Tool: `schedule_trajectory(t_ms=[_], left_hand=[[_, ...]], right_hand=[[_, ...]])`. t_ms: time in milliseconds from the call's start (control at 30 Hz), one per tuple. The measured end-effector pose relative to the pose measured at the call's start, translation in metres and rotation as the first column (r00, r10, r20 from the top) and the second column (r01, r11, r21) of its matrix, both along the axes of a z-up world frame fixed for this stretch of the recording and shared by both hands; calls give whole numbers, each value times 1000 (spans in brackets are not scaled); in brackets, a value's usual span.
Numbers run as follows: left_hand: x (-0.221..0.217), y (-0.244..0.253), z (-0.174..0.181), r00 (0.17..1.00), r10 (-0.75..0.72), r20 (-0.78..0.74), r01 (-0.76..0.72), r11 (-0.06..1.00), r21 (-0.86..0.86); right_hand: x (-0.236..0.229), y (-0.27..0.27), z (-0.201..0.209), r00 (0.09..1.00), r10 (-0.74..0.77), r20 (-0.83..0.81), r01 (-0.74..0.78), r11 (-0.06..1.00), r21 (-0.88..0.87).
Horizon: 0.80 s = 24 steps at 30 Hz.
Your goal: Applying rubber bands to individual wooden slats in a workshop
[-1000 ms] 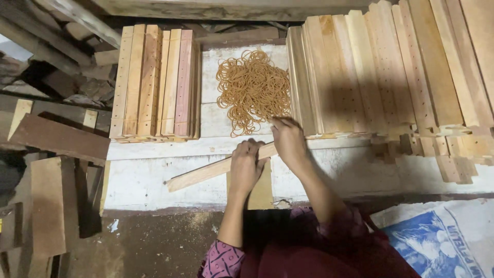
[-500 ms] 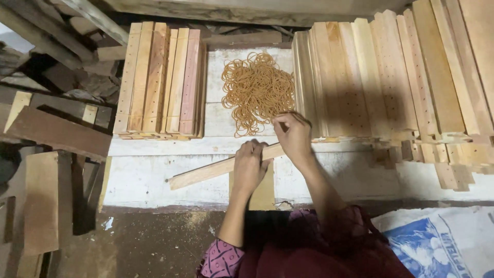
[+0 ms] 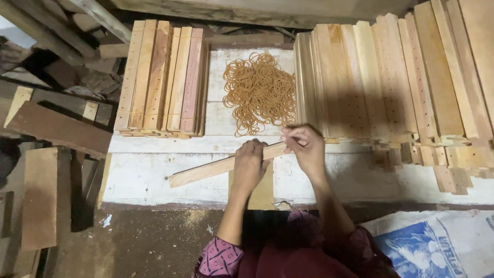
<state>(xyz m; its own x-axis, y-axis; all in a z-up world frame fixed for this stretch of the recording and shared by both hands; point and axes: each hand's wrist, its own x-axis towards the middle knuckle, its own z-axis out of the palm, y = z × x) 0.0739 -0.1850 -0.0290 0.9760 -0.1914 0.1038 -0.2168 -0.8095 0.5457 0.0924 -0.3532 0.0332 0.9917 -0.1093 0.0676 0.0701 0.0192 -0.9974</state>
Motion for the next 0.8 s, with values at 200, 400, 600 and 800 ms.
schedule_trajectory(t_ms=[200,400,600,800], left_hand=[[-13,0,20,989,-87,116,79,994,72],[-39,5,40,981,-114,157,114,993,6],[-30,11,51,987,-111,115,115,993,-29],[-7,15,60,975,-42,217,81,982,-173]], right_hand=[[-18,-35,-17,1000,25,17,-12,842,-540],[-14,-31,9,915,343,-211,-402,793,-458],[-32,-4,-127,813,552,-187,-533,834,143],[-120,-28,-172,700,710,-81,-507,573,643]])
